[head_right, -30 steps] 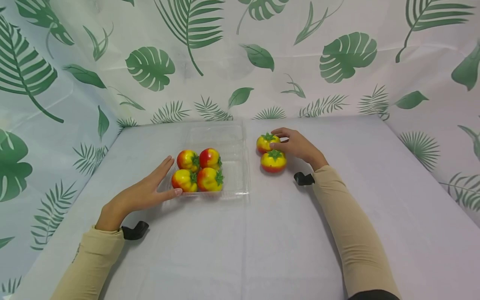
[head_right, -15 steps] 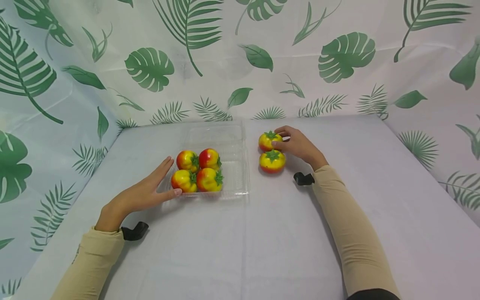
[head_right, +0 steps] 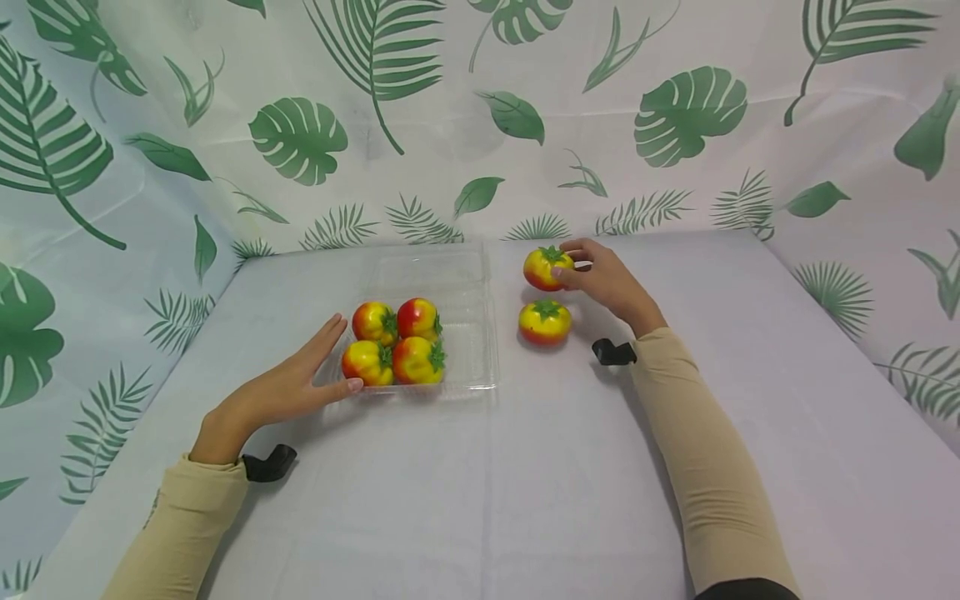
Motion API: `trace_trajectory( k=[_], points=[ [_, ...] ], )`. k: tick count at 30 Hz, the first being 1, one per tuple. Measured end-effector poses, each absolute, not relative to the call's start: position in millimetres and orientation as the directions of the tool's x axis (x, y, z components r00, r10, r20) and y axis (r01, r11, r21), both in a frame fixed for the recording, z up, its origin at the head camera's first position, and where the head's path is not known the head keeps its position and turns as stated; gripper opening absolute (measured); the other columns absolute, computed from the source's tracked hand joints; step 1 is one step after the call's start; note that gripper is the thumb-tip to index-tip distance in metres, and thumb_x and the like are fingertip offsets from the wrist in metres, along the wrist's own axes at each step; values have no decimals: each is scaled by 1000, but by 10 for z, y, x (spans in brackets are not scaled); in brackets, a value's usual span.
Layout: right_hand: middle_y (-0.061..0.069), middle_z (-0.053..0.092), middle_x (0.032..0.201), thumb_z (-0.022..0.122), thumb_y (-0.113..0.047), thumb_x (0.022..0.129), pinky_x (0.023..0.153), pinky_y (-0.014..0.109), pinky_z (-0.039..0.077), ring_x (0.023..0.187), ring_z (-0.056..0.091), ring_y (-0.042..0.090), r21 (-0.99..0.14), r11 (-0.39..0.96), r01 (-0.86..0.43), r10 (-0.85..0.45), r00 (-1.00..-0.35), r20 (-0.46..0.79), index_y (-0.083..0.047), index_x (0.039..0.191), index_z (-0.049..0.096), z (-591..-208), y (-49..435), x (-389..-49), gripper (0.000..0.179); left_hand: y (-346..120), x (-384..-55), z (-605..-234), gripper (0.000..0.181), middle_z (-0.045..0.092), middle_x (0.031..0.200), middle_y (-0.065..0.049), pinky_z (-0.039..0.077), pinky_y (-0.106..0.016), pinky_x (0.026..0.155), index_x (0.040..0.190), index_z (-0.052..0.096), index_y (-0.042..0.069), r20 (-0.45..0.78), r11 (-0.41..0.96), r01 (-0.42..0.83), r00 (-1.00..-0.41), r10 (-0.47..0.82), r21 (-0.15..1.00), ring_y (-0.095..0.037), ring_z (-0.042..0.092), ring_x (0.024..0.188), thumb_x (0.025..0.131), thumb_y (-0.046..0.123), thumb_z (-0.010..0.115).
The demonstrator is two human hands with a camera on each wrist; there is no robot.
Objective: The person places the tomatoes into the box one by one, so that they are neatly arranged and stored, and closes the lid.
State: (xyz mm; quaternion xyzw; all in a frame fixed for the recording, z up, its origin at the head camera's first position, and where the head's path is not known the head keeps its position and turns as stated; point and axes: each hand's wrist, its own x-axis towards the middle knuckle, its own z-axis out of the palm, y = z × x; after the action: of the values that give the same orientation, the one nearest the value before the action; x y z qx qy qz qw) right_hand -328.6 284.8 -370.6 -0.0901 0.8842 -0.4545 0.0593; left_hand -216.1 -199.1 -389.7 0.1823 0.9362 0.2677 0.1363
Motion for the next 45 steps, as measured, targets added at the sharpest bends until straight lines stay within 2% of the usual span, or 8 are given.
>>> trace_trajectory(
  k=[6,10,18,24,30,35,41,45],
  points=[
    [22,34,168,67,-39,107,121,63,35,149,38,47,-849,518,-103,-198,-980,-2,-14,166,37,-3647,2864,-3258,72,-1997,-2160,-3895,115,-4,180,-11,17,-61,126,173,2,11,-159,792,271,-896,415,547,-37,6,164,96,71,64],
    [19,31,170,65,-45,107,120,58,38,147,44,40,-880,470,-73,-172,-985,-10,-21,169,35,-3607,2838,-3238,73,-2003,-2160,-3898,116,-4,180,-10,18,-60,126,173,2,12,-159,795,271,-896,414,544,-35,7,164,96,71,64],
    [17,30,165,63,-26,110,110,36,49,141,45,36,-1000,-12,14,-207,-978,-11,-14,170,27,-3559,2755,-3228,71,-2012,-2161,-3904,116,-5,180,-8,19,-60,126,173,1,13,-161,796,265,-898,409,544,-35,8,164,96,72,64],
    [17,28,166,66,-19,109,105,36,53,141,44,35,-984,-171,39,-221,-975,0,-12,170,25,-3547,2707,-3226,74,-2005,-2172,-3911,116,-5,180,-8,20,-60,126,173,1,13,-163,799,263,-899,406,540,-35,7,164,96,72,64],
    [16,35,160,65,-16,109,101,32,57,137,48,35,-989,-147,-13,-242,-969,48,-8,161,36,-3548,2623,-3209,60,-2005,-2175,-3918,116,-5,180,-9,19,-61,126,173,1,13,-160,797,269,-898,411,541,-36,8,164,96,73,63],
    [16,44,154,67,-17,108,100,28,57,132,53,33,-998,-21,-57,-267,-962,60,-13,147,45,-3523,2521,-3171,45,-2013,-2172,-3917,117,-5,180,-8,19,-60,126,173,1,13,-160,799,266,-899,407,538,-34,7,164,95,73,64],
    [17,47,150,69,-18,107,100,28,56,122,63,33,-992,101,-74,-294,-955,41,-15,142,44,-3500,2414,-3138,43,-2009,-2165,-3915,116,-5,180,-8,19,-60,126,173,2,13,-160,796,265,-899,408,544,-35,8,164,96,72,64],
    [17,43,154,70,-18,106,106,34,54,127,58,34,-983,154,-102,-317,-947,49,-13,144,43,-3476,2351,-3101,47,-2002,-2158,-3897,115,-4,180,-10,19,-61,126,173,2,12,-158,795,268,-898,411,543,-36,8,164,97,72,64]
  ],
)
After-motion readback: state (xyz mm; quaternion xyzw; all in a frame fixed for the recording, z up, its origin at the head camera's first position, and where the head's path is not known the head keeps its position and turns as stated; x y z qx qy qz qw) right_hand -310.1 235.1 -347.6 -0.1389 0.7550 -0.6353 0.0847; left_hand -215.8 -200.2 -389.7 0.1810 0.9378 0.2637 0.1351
